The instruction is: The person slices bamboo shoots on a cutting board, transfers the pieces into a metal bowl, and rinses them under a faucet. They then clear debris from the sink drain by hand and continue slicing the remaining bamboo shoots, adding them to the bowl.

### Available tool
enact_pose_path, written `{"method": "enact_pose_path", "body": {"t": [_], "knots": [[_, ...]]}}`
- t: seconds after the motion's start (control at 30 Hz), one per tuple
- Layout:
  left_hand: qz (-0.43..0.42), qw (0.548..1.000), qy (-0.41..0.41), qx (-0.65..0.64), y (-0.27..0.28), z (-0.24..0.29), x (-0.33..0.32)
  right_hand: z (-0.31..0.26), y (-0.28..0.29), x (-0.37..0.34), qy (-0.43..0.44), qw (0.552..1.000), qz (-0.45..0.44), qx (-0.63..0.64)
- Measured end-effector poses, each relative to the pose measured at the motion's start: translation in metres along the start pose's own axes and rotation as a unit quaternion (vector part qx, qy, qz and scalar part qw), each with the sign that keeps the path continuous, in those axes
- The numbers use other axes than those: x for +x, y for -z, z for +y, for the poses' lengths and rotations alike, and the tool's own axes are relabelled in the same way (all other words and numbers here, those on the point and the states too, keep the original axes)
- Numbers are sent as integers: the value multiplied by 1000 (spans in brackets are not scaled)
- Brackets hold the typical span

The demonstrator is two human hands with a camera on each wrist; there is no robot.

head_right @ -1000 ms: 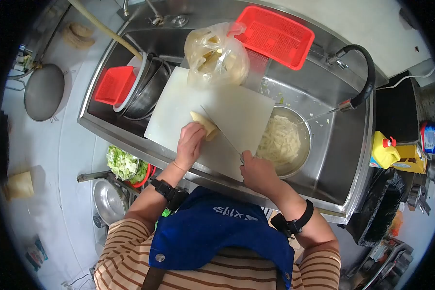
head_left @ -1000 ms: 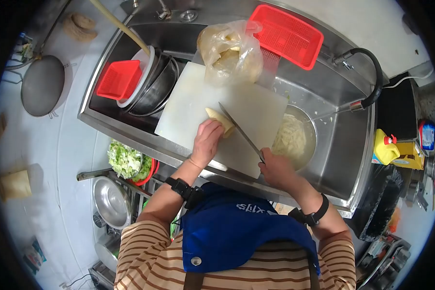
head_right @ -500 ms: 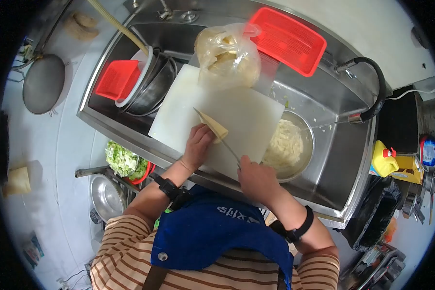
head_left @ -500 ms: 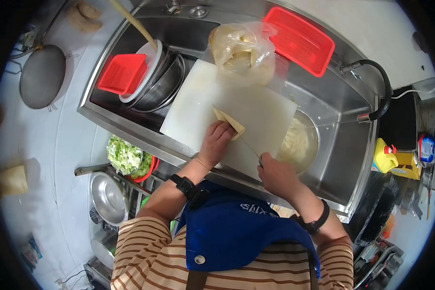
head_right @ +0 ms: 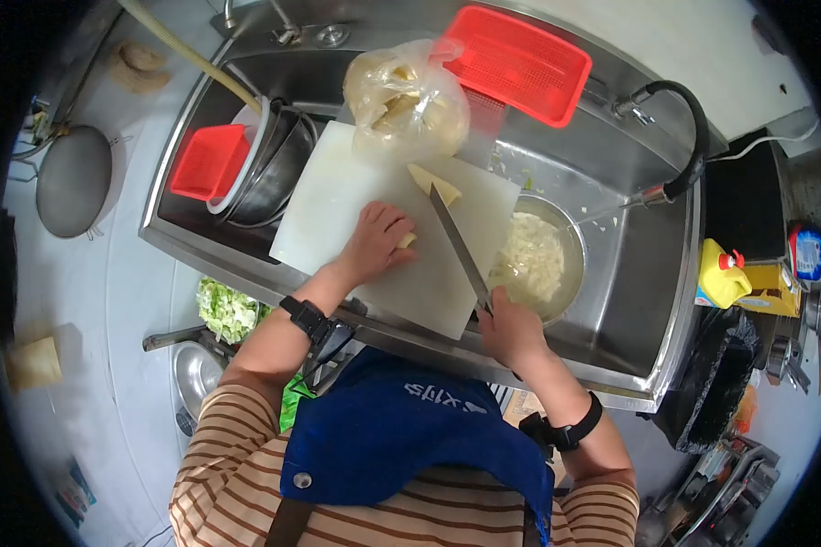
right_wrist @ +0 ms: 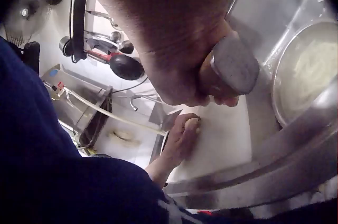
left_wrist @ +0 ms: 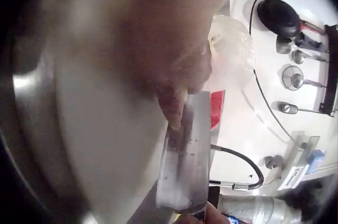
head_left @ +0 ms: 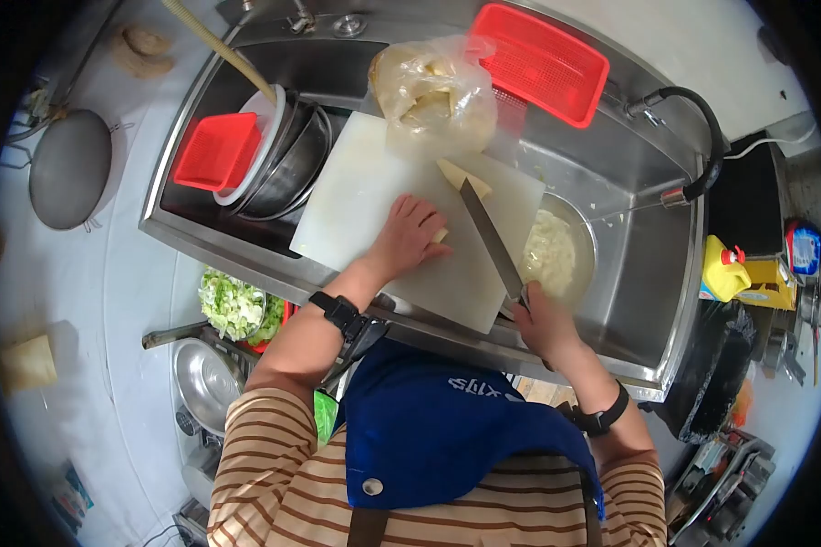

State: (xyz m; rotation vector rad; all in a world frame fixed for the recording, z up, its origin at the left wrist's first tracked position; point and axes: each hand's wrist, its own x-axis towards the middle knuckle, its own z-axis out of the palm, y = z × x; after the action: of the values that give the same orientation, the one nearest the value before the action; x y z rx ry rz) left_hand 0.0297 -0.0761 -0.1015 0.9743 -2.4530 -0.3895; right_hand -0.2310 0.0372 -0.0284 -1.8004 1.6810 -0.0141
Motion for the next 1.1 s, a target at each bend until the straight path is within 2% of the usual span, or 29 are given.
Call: {"method": "enact_pose_path", "body": {"t": [0.1, 0.17, 0.2, 0.27, 0.43, 0.5, 0.67, 0.9, 1.03, 1.1], "knots": [[-48, 998, 40, -18, -4, 12, 9, -3, 7, -9, -10, 1000, -5, 3], [17, 998, 19, 51, 8, 37, 8, -5, 6, -12, 4, 1000, 8, -3], [15, 998, 18, 51, 6, 39, 2, -6, 6, -13, 20, 1000, 22, -8], [194, 979, 60, 4, 0, 39, -10, -8, 6, -12, 34, 999, 27, -6], [167, 984, 57, -26, -19, 50, -23, -16, 4, -6, 66, 997, -1, -37], [169, 983, 65, -27, -22, 53, -25, -22, 8, -8, 73, 992, -46, -87], [160, 983, 85, 27, -25, 60, -20, -29, 14, -4, 110, 989, -18, -97], [135, 987, 89, 21, -23, 58, -21, -20, -2, 25, 142, 981, 2, -134], [139, 985, 99, 15, -25, 58, -24, -33, 16, 21, 124, 985, -40, -113], [140, 985, 101, 18, -24, 58, -23, -40, 20, 16, 132, 979, -42, -150]]}}
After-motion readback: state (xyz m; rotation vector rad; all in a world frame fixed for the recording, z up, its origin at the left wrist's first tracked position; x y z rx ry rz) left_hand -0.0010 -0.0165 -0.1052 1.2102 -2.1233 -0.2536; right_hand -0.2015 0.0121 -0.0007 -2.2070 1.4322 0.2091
